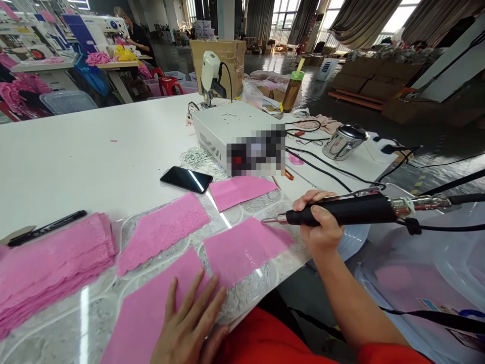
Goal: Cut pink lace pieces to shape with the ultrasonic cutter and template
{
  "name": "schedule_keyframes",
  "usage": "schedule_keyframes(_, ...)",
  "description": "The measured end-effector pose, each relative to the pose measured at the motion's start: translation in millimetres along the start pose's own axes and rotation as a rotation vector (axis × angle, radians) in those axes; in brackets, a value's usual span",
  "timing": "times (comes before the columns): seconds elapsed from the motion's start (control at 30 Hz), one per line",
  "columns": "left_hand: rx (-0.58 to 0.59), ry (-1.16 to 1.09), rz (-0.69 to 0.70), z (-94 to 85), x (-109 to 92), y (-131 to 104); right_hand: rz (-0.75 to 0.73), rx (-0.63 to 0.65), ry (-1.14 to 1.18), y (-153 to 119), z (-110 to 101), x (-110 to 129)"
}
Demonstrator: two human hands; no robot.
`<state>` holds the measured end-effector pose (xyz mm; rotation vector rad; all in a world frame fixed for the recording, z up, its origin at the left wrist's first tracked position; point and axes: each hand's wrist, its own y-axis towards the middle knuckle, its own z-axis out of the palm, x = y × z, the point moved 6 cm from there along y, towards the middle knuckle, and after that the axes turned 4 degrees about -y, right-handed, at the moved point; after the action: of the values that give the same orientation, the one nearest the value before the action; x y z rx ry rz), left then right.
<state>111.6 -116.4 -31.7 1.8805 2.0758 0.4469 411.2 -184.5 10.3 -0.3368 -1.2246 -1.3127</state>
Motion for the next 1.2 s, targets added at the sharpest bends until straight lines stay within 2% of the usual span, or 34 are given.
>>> schedule_keyframes(0.43, 0.006, 0.006, 0.011, 0.5, 1.2, -0.4, -0.003, 0.064, 0.029, -0.1, 6.4, -2.7)
schedule_keyframes(0.8, 0.008, 0.028, 0.037, -1.2, 1.4, 2.1, -0.002, -0.012, -0.013, -0.2, -21.1, 14.8)
schedule_keyframes(1.2, 0.007, 0.020, 0.036, 0.0, 1.6, 1.6, 0.007, 0.024, 0.002, -2.2, -18.8, 12.7)
